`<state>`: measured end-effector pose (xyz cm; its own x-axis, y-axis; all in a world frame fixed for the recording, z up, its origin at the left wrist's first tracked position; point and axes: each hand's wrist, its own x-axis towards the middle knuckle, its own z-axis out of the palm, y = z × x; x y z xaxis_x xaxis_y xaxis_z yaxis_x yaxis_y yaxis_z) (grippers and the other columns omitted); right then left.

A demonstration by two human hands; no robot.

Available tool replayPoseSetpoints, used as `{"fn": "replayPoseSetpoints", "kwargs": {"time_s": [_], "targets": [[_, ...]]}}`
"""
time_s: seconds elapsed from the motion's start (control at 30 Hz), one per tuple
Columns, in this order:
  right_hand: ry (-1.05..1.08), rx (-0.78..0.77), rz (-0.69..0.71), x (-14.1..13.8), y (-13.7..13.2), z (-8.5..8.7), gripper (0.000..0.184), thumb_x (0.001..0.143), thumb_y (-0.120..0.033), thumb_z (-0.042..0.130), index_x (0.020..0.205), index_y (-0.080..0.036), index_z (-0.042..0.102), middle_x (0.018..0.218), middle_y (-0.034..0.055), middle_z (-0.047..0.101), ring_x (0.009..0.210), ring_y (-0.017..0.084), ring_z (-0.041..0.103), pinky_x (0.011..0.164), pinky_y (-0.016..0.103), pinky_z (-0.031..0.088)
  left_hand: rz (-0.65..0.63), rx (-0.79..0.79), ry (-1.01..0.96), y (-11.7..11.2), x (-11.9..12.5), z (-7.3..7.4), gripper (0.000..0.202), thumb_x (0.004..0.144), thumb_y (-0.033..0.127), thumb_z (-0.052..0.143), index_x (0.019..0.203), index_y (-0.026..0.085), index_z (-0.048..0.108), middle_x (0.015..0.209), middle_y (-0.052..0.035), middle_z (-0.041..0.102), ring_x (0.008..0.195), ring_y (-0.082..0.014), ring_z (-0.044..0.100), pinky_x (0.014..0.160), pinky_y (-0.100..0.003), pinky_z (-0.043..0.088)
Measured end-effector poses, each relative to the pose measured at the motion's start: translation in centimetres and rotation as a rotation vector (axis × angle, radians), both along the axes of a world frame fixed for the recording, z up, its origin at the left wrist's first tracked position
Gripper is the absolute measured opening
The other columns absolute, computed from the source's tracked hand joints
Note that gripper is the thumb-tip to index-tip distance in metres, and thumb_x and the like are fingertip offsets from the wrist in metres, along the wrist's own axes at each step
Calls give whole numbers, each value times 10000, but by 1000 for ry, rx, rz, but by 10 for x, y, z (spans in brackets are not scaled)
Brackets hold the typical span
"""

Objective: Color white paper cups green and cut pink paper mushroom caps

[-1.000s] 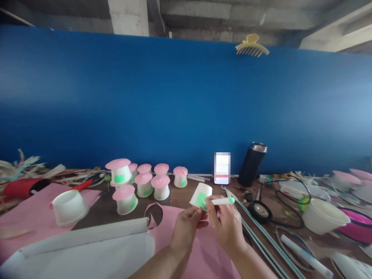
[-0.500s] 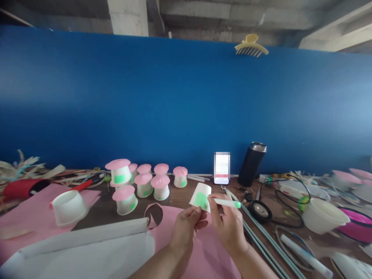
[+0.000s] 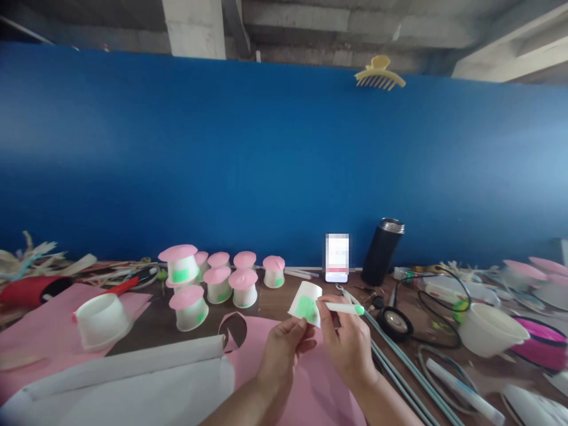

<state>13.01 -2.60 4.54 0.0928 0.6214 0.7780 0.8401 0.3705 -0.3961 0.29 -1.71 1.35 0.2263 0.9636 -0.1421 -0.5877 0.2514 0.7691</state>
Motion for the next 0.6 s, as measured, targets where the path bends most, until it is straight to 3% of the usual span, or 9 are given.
{"fn": "replayPoseSetpoints", "kwargs": {"time_s": [0.47,0.6], "targets": [[-34,-91,13,-5,-4,-5,224,918,-395,504,867,-211,621,793,44,700,692,194,654,671,298,490,-25,43,21,1,-1,0,354,676,456,770,729,109,724,704,-62,636,707,-162,590,703,-306,496],[-25,-86,18,-5,-4,-4,224,933,-378,481,909,-210,628,870,55,712,785,200,669,714,293,494,-17,41,10,1,-1,-2,350,674,452,774,726,109,719,708,-63,638,722,-167,596,696,-299,496]]}}
